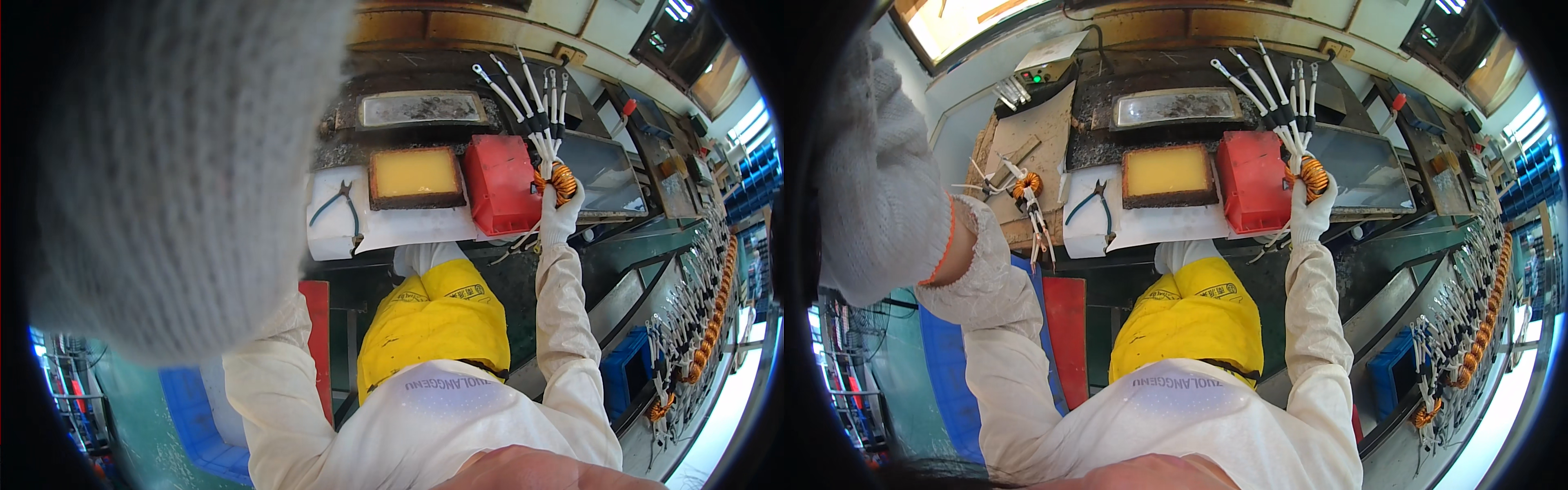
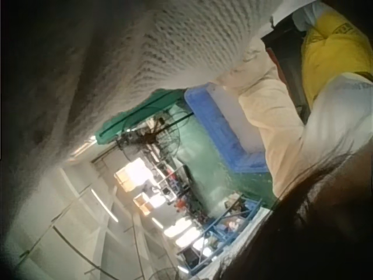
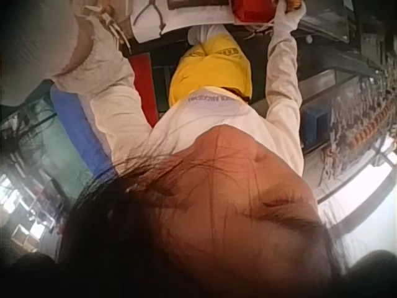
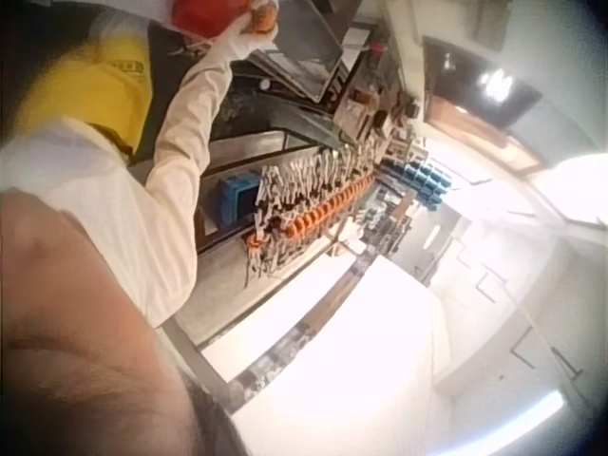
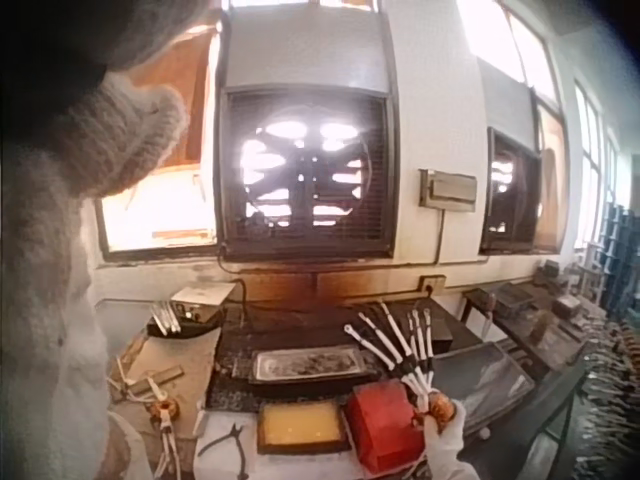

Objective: The person tins the terminal leads of toroidal coils by dipping them into a solder bath and places the finished coils onto a rack.

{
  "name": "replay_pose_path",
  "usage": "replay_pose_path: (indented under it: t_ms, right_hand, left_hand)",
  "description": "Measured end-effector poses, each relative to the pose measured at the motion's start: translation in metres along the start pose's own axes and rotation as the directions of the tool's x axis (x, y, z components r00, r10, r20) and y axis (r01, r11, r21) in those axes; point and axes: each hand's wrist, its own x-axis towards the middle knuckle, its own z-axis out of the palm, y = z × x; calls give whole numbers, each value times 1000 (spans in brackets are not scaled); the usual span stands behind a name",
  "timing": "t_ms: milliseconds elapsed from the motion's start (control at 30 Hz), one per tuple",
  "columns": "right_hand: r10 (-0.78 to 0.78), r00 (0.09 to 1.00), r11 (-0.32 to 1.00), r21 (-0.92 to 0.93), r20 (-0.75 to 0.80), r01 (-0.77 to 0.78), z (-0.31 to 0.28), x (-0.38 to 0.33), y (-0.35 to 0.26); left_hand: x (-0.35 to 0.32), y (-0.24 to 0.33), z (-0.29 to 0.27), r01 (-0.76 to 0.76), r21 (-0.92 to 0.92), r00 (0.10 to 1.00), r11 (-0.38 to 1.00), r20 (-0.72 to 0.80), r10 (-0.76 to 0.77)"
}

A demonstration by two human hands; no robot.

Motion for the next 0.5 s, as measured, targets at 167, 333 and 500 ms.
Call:
replay_pose_path:
  t_ms: [167, 333, 500]
  right_hand:
    - [45, 999, 995, 92, 30, -48, 6, -2, -10]
    - [60, 998, 996, 59, 13, -61, 8, -3, -9]
    - [50, 998, 984, 171, 39, -56, 13, -2, -17]
  left_hand:
    - [3, -6, 11, -39, -84, 998, 996, 37, 43]
    - [-6, -5, 8, -3, -91, 999, 996, 34, 6]
    - [0, 2, 4, 1, -100, 999, 995, 54, 4]
